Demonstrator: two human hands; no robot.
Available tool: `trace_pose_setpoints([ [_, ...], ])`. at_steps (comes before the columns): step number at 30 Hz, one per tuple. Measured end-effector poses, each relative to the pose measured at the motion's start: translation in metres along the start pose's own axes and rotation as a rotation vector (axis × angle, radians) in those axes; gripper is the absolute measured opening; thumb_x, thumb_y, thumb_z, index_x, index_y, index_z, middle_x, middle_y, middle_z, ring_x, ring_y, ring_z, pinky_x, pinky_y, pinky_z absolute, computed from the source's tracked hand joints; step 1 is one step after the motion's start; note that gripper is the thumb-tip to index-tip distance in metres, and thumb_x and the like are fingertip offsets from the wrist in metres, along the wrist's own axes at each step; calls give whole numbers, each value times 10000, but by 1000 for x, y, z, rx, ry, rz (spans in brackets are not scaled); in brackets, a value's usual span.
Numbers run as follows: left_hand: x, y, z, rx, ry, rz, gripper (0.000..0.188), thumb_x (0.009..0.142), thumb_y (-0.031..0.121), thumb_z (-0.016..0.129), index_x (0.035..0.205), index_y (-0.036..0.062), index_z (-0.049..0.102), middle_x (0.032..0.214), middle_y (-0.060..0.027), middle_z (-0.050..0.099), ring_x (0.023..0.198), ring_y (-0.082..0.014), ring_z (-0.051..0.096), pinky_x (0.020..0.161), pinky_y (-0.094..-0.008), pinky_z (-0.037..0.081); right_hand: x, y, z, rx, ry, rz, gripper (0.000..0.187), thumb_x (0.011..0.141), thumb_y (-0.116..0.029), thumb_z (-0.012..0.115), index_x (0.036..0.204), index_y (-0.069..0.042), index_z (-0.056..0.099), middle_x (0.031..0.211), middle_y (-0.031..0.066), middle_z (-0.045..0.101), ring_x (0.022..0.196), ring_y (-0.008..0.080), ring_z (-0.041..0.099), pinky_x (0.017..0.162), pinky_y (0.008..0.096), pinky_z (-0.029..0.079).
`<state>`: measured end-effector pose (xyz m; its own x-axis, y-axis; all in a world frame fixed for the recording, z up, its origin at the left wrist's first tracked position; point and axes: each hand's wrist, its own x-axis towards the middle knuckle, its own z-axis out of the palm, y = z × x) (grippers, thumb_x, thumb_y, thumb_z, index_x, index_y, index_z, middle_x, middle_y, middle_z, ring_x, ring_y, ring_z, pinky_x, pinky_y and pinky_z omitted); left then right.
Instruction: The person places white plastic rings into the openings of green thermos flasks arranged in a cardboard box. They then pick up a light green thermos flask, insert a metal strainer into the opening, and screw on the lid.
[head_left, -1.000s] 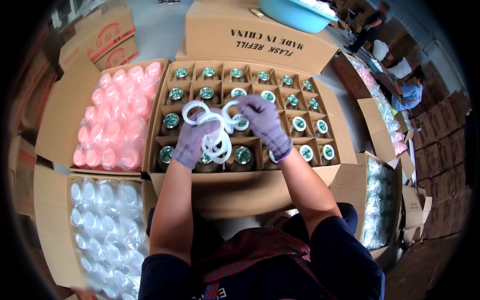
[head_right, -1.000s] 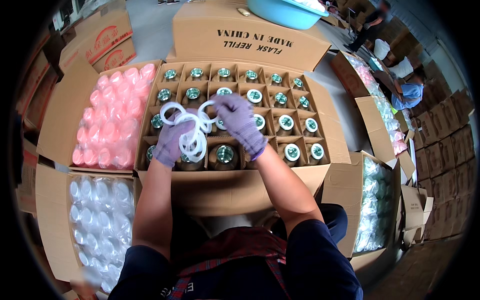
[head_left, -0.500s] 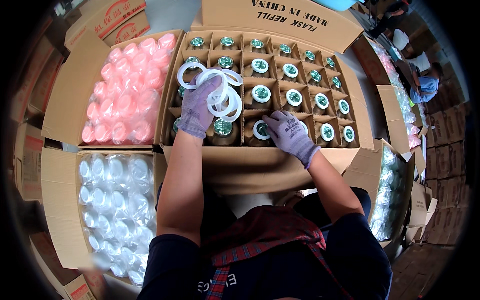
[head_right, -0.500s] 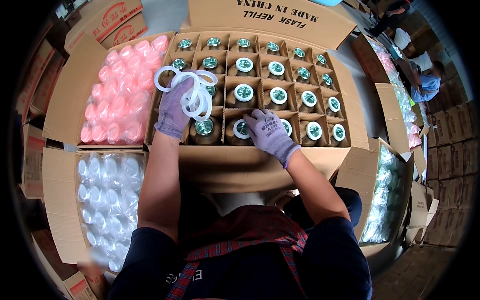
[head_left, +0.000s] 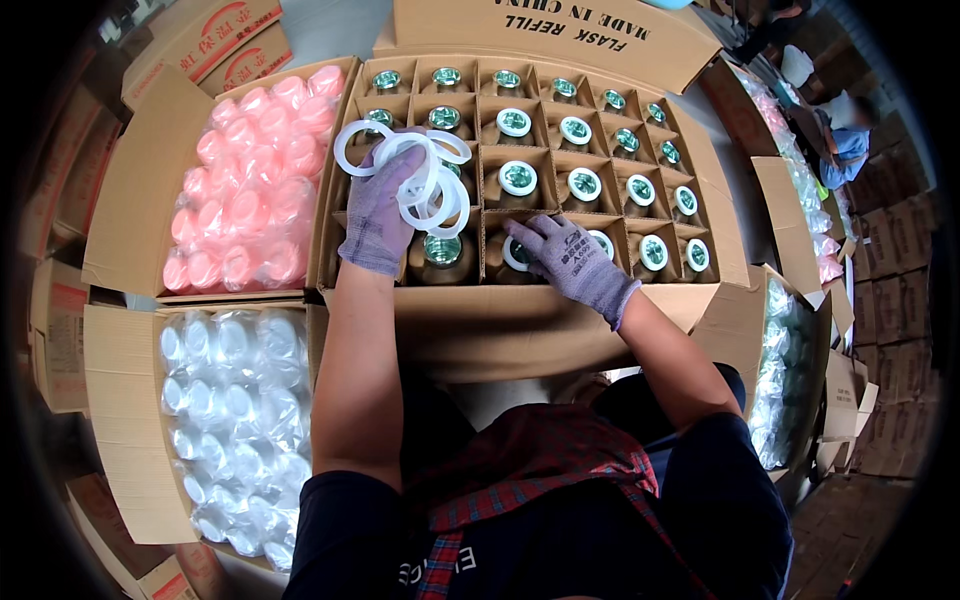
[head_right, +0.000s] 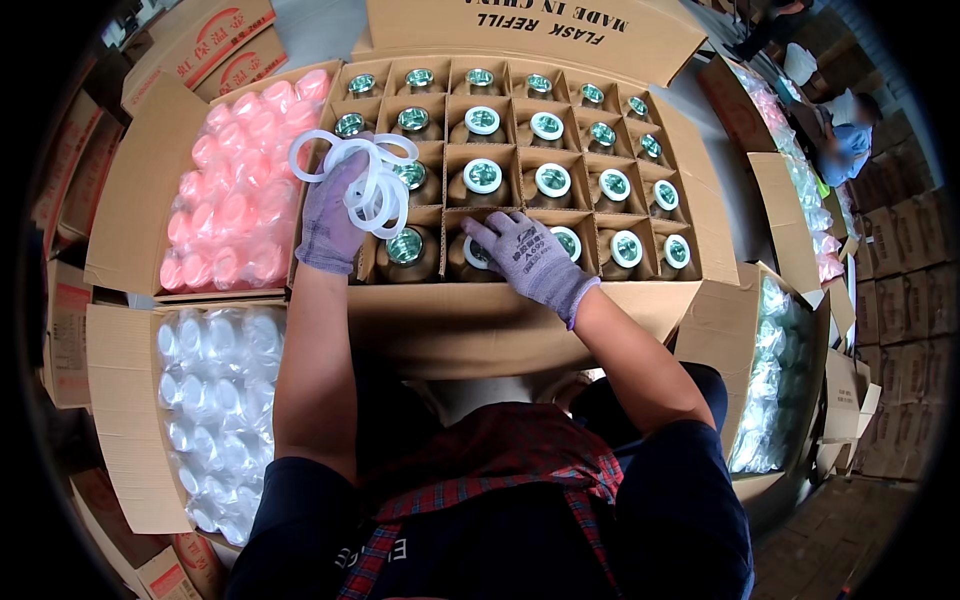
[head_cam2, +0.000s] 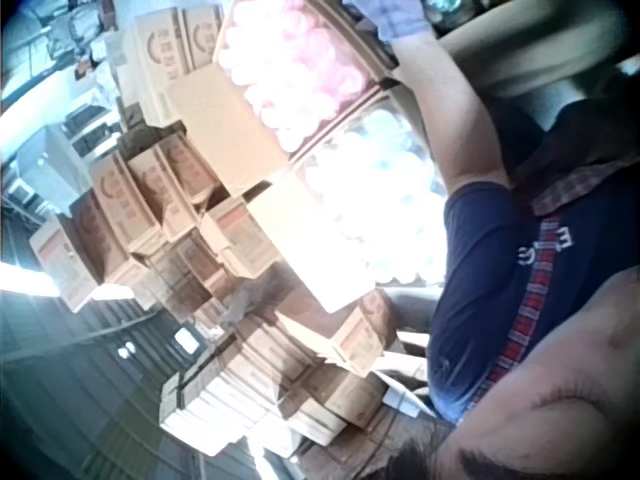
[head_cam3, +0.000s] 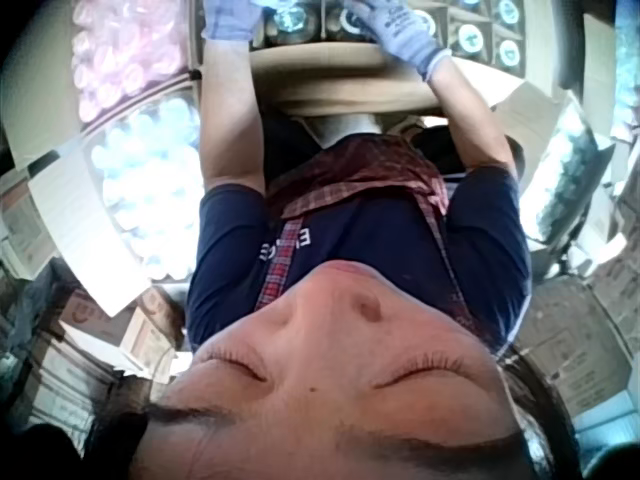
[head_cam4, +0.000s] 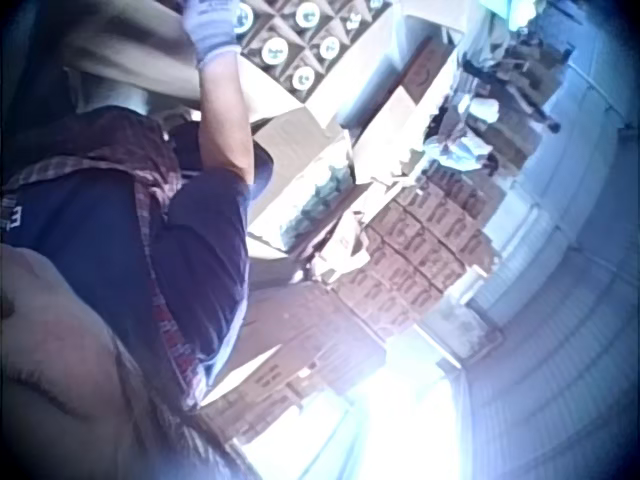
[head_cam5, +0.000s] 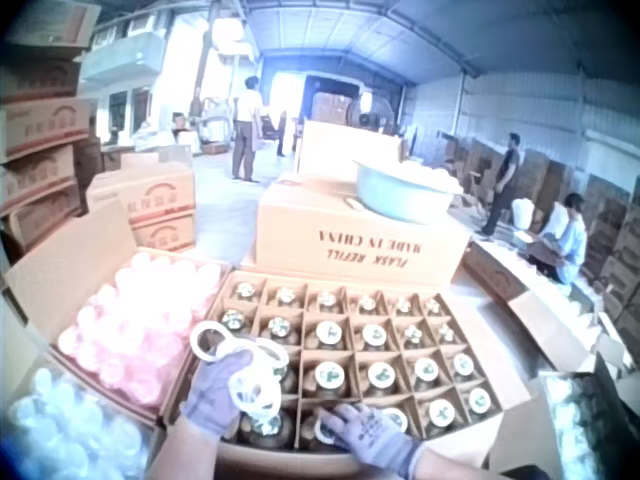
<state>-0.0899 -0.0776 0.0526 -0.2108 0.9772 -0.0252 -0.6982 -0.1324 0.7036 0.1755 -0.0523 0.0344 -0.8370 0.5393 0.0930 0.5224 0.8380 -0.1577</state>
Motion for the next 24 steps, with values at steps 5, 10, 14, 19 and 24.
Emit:
trace_pose_setpoints([
  [5, -3, 1, -9, -35, -179, -104, 355, 902, 141, 659, 1229, 17, 600, 1090, -115, 676, 975, -202, 661, 816, -331, 551, 19, -6, -25, 129, -12, 74, 485, 836, -173, 701, 1291, -64, 574, 1120, 180, 544, 1039, 371, 553, 940, 443, 471],
  [10, -7, 0, -6, 34, -216, -120, 365, 909, 136, 645, 1248, 21, 579, 1124, -131, 664, 992, -217, 654, 847, -338, 544, 66, -14, -47, 617, 497, -35, 475, 832, -229, 759, 1238, -38, 603, 1333, 163, 529, 1209, 294, 538, 1024, 385, 437],
  [14, -9, 3, -4, -47, -189, -116, 372, 915, 134, 637, 1263, 26, 561, 1132, -131, 661, 1019, -229, 656, 880, -351, 541, 76, -22, -48, 531, 467, -149, 440, 824, -209, 760, 1221, -75, 625, 1369, 166, 509, 1261, 331, 498, 1041, 419, 419],
  [19, -8, 8, -11, -34, -194, -113, 361, 922, 137, 631, 1256, 15, 570, 1119, -128, 663, 1010, -225, 657, 861, -342, 549, 78, -24, -35, 647, 574, -116, 258, 871, -170, 702, 1092, -45, 656, 1237, 159, 604, 1094, 309, 599, 934, 395, 484],
  [24, 9, 14, -35, -309, -278, 4, 337, 943, 200, 616, 1242, 47, 590, 1080, -126, 666, 1011, -247, 650, 801, -377, 573, 79, -9, -17, 973, 524, 339, 135, 947, -117, 600, 1029, -22, 649, 890, 107, 664, 714, 178, 624, 664, 323, 511],
])
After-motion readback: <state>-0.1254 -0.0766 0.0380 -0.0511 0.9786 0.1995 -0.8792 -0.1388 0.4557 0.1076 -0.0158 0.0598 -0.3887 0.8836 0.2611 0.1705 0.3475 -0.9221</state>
